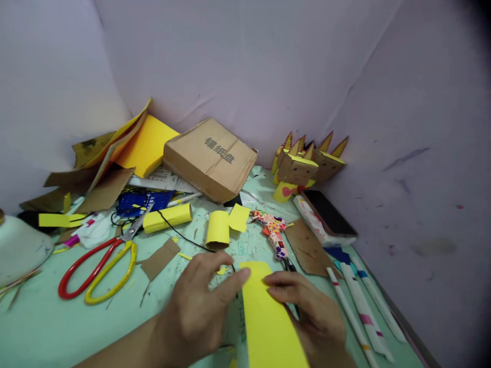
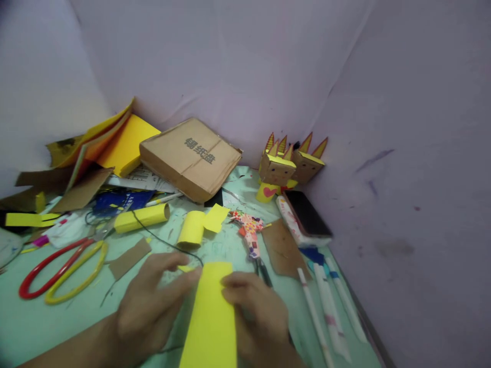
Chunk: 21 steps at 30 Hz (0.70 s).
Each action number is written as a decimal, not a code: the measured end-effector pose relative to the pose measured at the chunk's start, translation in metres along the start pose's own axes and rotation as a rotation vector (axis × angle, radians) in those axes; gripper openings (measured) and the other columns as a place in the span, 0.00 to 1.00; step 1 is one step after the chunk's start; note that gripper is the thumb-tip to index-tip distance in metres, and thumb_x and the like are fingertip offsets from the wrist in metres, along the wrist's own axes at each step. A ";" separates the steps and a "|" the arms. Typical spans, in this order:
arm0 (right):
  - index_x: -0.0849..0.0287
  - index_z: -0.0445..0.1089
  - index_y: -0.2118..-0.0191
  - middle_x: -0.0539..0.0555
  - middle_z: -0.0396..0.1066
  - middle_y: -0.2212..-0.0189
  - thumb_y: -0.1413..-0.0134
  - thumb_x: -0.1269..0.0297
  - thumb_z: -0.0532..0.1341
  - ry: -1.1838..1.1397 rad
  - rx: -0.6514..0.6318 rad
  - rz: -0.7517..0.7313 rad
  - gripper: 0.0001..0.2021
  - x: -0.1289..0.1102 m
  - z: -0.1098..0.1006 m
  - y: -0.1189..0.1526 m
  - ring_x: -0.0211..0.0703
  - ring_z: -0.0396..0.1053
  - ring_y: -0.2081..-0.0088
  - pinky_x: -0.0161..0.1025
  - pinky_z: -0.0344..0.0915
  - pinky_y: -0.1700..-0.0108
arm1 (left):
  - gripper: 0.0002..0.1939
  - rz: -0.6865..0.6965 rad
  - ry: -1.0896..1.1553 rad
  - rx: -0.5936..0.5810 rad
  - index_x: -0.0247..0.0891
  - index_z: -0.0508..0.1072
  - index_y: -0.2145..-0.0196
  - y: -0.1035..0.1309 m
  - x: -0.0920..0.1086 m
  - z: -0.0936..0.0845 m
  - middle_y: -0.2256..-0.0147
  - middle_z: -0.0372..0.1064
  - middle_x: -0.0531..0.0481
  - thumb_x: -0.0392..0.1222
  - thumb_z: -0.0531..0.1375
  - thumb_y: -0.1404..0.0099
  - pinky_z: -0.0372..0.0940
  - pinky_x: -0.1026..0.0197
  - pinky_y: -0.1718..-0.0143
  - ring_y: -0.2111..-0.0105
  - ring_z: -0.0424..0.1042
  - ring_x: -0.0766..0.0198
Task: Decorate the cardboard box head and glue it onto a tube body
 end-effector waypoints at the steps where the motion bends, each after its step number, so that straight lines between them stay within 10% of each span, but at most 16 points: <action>1: 0.55 0.70 0.60 0.55 0.77 0.62 0.50 0.81 0.60 0.075 0.015 0.000 0.15 0.000 -0.001 0.004 0.41 0.77 0.62 0.31 0.73 0.61 | 0.25 -0.090 0.044 0.025 0.35 0.69 0.47 0.000 -0.005 -0.002 0.58 0.67 0.42 0.22 0.53 0.40 0.68 0.57 0.59 0.59 0.68 0.58; 5: 0.55 0.69 0.58 0.57 0.75 0.59 0.50 0.83 0.58 0.183 0.007 0.039 0.17 0.001 0.005 0.011 0.42 0.77 0.60 0.32 0.73 0.61 | 0.24 -0.400 0.440 -0.114 0.44 0.68 0.47 0.009 -0.018 0.019 0.70 0.73 0.55 0.25 0.58 0.39 0.68 0.71 0.72 0.75 0.71 0.69; 10: 0.53 0.70 0.57 0.59 0.71 0.54 0.48 0.80 0.59 0.046 -0.019 0.128 0.16 0.003 0.013 0.010 0.43 0.75 0.56 0.35 0.73 0.57 | 0.19 -0.387 0.672 -0.077 0.47 0.76 0.55 0.012 -0.017 0.033 0.69 0.76 0.52 0.28 0.56 0.39 0.67 0.69 0.71 0.73 0.74 0.67; 16: 0.49 0.74 0.55 0.59 0.65 0.42 0.50 0.69 0.68 -0.154 -0.108 0.591 0.15 0.028 0.016 0.034 0.53 0.66 0.42 0.42 0.73 0.52 | 0.13 -0.511 0.639 -0.147 0.44 0.80 0.62 0.019 -0.024 0.044 0.70 0.76 0.50 0.31 0.57 0.36 0.65 0.67 0.70 0.72 0.74 0.65; 21: 0.57 0.76 0.73 0.59 0.76 0.58 0.57 0.58 0.72 -0.593 0.004 0.874 0.09 0.042 0.024 0.036 0.49 0.75 0.59 0.41 0.72 0.58 | 0.12 -0.546 0.756 -0.340 0.39 0.80 0.66 0.015 -0.014 0.055 0.71 0.75 0.48 0.35 0.56 0.34 0.64 0.65 0.70 0.71 0.73 0.63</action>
Point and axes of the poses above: each hand's wrist, its own y-axis away from the middle knuckle, its own z-axis out of the palm, x = y × z, the point moved 8 cm from there along -y, towards the middle knuckle
